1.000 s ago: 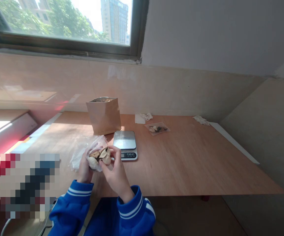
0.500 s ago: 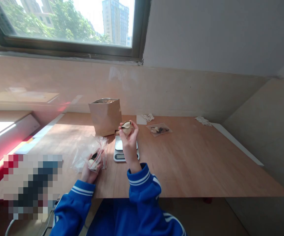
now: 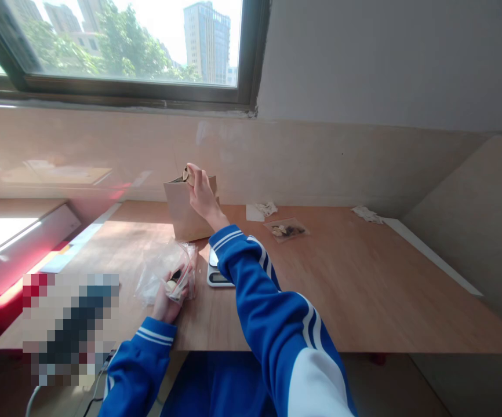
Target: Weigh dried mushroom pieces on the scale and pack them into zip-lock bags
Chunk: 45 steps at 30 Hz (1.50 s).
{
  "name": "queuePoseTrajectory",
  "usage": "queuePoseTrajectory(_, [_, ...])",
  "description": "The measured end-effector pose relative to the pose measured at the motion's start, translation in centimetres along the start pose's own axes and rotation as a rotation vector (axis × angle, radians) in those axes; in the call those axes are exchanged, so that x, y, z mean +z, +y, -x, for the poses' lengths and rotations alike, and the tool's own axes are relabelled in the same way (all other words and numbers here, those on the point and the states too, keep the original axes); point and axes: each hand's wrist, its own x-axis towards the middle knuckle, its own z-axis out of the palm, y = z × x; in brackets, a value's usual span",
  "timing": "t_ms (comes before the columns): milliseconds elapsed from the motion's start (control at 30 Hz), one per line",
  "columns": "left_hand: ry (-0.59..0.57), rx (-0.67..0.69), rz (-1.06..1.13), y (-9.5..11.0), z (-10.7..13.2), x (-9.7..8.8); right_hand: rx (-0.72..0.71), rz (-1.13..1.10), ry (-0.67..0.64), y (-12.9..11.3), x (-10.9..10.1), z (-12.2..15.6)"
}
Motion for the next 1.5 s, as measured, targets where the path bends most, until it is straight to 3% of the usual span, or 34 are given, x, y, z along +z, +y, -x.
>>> queuePoseTrajectory(100, [0.001,-0.001,0.001,0.0,0.0,0.0,0.039,0.019,-0.056,0.7,0.7,2.6])
queuePoseTrajectory(200, [0.016,-0.013,0.002,0.1,0.0,0.2,0.104,-0.003,-0.009,0.5,0.8,3.4])
queuePoseTrajectory(300, [0.032,-0.012,-0.002,0.1,0.0,0.3,0.097,0.022,0.121,-0.3,0.4,1.5])
queuePoseTrajectory(467, [0.043,-0.023,0.015,0.1,0.1,0.3,-0.015,0.079,0.253,-0.5,-0.5,-4.6])
queuePoseTrajectory(567, [0.044,-0.022,0.014,0.1,0.1,0.3,0.011,0.051,0.169,0.7,-0.3,-6.0])
queuePoseTrajectory(700, [0.045,-0.035,-0.002,0.1,0.1,0.2,0.081,0.062,-0.076,1.8,0.5,-3.8])
queuePoseTrajectory(833, [0.062,-0.043,-0.005,0.1,0.1,0.3,0.115,0.075,-0.125,1.1,0.4,-1.5])
queuePoseTrajectory(1067, [0.08,-0.031,0.007,0.3,0.4,1.0,0.067,0.062,-0.326,-0.6,-1.3,-1.3])
queuePoseTrajectory(1167, [0.083,-0.032,0.032,0.2,0.3,0.8,0.063,0.074,-0.339,-0.6,-1.4,-1.0])
queuePoseTrajectory(1400, [0.083,-0.026,0.046,-0.1,-0.1,0.2,0.085,0.156,-0.206,0.2,-2.3,-0.7])
queuePoseTrajectory(1500, [0.084,-0.041,0.048,0.0,-0.1,0.4,0.113,0.211,-0.259,0.1,-2.7,-0.4])
